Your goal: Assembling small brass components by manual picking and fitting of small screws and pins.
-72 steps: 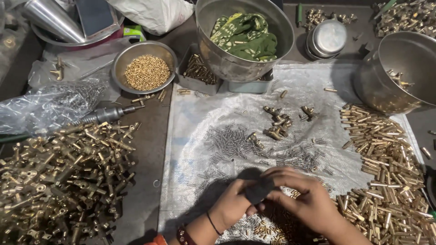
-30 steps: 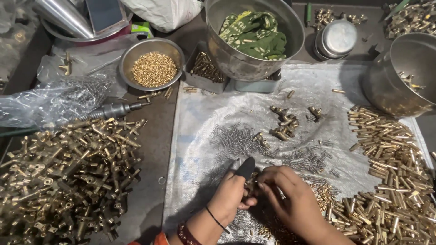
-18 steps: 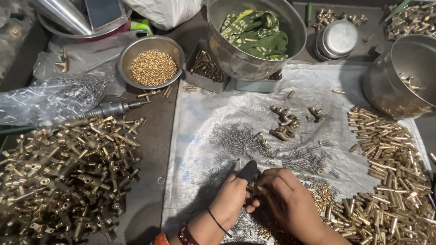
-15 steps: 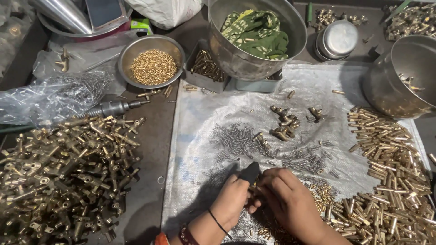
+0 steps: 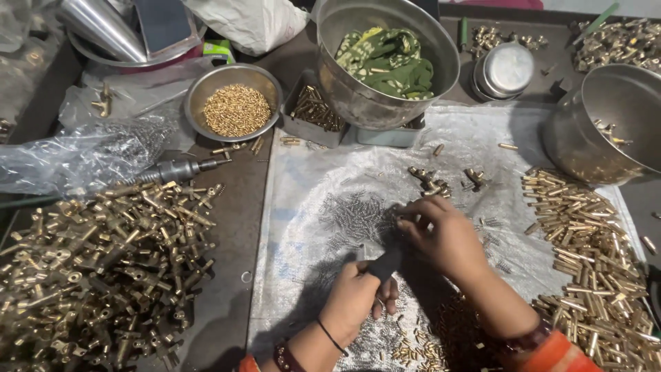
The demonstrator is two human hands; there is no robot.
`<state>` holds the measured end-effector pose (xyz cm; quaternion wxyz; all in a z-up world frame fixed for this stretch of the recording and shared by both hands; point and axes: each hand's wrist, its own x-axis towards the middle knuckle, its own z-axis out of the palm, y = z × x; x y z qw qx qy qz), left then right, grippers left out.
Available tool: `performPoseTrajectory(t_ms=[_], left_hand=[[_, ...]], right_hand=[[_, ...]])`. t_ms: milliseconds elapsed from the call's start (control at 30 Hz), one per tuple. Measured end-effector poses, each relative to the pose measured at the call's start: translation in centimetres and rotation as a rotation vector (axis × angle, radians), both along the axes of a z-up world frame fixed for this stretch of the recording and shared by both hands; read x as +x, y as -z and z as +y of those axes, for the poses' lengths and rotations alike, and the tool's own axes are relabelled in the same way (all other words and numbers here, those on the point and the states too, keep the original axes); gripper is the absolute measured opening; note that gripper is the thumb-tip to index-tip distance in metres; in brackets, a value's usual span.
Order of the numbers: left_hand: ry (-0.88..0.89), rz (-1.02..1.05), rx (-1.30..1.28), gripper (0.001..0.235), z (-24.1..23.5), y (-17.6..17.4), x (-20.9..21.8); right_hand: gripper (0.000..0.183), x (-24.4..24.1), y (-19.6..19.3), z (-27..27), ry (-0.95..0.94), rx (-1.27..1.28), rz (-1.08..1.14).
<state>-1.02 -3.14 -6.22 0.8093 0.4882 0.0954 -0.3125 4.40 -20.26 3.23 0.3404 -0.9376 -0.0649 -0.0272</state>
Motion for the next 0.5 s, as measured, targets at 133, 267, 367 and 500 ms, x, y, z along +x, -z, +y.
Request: performPoseTrajectory(t_ms=[133, 267, 367, 500], left_hand=[[-0.077, 0.021, -0.127, 0.025, -0.2, 0.3, 0.6], [-0.086, 0.022, -0.138, 0.031, 0.7, -3.5, 0.6], [-0.011, 0.008, -0.087, 0.030, 0.5, -5.1, 0.4], [0.104, -0.101, 0.002, 0.026, -0.1, -4.0, -0.5]], right_hand=[[0.021, 1.6, 4.3, -0.5, 0.120, -0.083, -0.002], [0.023, -1.0, 4.4, -2.4, 0.184, 0.295, 0.131], [0.025, -1.0, 2.8, -4.4, 0.148, 0.538, 0.199], [0.025, 1.2, 3.4, -8.4, 0.177, -0.064, -0.114]])
